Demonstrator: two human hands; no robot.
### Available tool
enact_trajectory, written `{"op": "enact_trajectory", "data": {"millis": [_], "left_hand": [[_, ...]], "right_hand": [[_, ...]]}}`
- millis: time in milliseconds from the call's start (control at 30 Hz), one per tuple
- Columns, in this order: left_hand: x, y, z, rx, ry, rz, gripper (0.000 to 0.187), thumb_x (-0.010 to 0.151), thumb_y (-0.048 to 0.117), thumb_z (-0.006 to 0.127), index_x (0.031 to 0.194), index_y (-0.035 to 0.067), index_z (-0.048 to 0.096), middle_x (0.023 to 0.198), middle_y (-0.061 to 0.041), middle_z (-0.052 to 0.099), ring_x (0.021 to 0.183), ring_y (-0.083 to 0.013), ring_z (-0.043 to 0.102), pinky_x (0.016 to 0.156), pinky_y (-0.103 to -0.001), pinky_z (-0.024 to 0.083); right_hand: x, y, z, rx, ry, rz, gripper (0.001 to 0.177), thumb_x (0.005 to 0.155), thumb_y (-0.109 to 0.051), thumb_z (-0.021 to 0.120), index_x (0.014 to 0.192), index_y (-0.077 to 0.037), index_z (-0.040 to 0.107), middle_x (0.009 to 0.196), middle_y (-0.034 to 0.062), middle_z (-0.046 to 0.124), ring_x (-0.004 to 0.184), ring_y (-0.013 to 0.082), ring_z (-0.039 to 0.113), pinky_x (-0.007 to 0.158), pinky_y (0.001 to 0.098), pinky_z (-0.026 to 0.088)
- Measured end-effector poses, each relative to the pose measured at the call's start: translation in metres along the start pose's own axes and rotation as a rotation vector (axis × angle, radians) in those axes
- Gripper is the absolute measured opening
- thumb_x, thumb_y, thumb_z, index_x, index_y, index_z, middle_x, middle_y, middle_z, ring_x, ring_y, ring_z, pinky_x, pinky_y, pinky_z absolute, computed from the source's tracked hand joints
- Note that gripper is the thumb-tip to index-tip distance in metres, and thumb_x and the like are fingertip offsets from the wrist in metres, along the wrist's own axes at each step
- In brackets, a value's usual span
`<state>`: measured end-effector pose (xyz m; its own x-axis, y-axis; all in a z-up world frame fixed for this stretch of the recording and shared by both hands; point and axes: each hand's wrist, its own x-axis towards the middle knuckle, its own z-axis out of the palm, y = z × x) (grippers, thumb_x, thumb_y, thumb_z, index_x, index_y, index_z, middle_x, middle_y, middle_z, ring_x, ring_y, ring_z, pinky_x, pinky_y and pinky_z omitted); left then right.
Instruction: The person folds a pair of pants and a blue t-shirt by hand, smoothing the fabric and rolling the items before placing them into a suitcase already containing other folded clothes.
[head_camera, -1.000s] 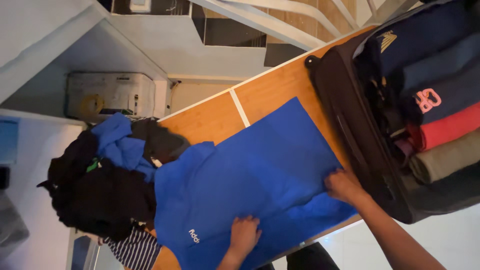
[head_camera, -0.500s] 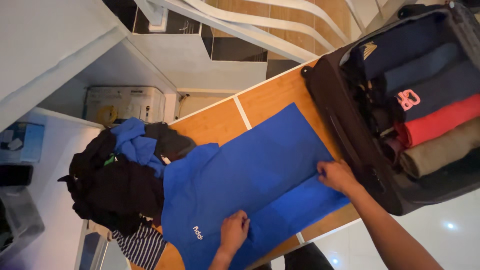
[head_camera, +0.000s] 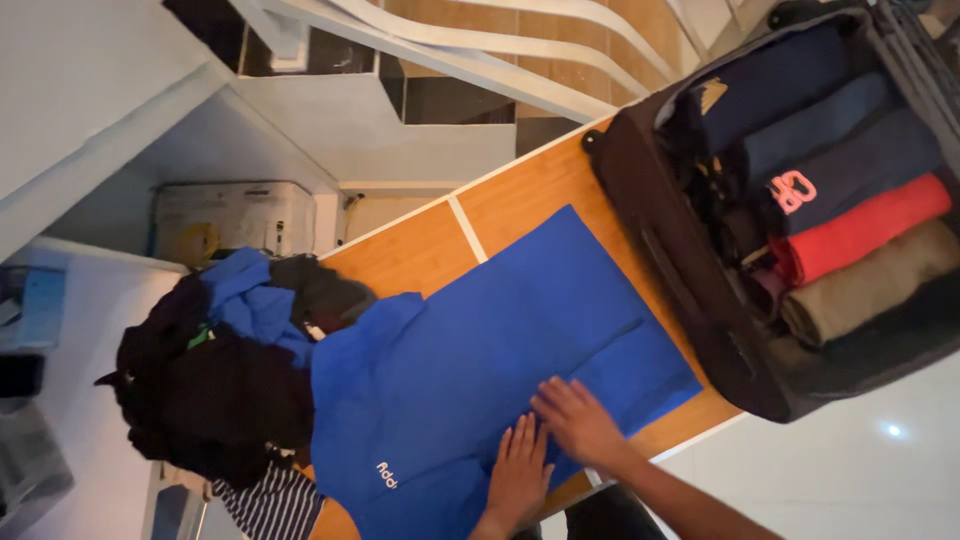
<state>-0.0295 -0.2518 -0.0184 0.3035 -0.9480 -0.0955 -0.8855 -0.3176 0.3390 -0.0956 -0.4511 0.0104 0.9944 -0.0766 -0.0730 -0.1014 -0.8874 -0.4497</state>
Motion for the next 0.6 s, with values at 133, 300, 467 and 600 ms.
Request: {"op": "enact_trajectory", "data": {"millis": [133, 300, 467, 600], "left_hand": [[0.008, -0.001, -0.002, -0.083, -0.434, -0.151, 0.066, 0.104, 0.048, 0.05, 0.151, 0.004, 0.037, 0.17, -0.021, 0.015, 0.159, -0.0338, 0.008, 0.124, -0.058, 0.003], [0.01, -0.008, -0.004, -0.142, -0.314, -0.12, 0.083, 0.097, 0.058, 0.053, 0.162, 0.016, 0.022, 0.169, -0.016, 0.013, 0.155, -0.0312, 0.009, 0.121, -0.056, 0.004], [0.012, -0.007, -0.011, -0.136, -0.342, -0.121, 0.085, 0.097, 0.059, 0.054, 0.162, 0.015, 0.021, 0.169, -0.017, 0.011, 0.155, -0.0337, 0.008, 0.12, -0.058, 0.005], [0.014, -0.001, -0.032, -0.179, -0.37, -0.151, 0.083, 0.098, 0.051, 0.057, 0.162, 0.011, 0.023, 0.168, -0.025, 0.009, 0.156, -0.0408, 0.006, 0.12, -0.061, 0.004]], "right_hand": [[-0.012, -0.003, 0.014, 0.025, -0.268, 0.079, 0.061, 0.1, -0.035, 0.054, 0.156, -0.018, 0.036, 0.164, 0.0142, 0.026, 0.154, 0.0309, 0.017, 0.123, 0.0533, 0.012], [-0.037, 0.055, -0.018, -0.239, -0.511, 0.386, 0.072, 0.101, -0.058, 0.042, 0.161, -0.028, 0.015, 0.17, 0.007, 0.005, 0.157, 0.0268, 0.004, 0.126, 0.0501, 0.005], [-0.07, 0.118, -0.044, -0.372, -0.26, 0.42, 0.077, 0.095, -0.06, 0.042, 0.163, -0.031, 0.019, 0.167, 0.0045, 0.013, 0.155, 0.0237, 0.012, 0.125, 0.05, 0.009], [-0.063, 0.122, -0.033, -0.366, -0.205, 0.42, 0.075, 0.095, -0.058, 0.043, 0.162, -0.031, 0.022, 0.166, 0.0062, 0.018, 0.154, 0.0264, 0.014, 0.124, 0.0498, 0.009]]}}
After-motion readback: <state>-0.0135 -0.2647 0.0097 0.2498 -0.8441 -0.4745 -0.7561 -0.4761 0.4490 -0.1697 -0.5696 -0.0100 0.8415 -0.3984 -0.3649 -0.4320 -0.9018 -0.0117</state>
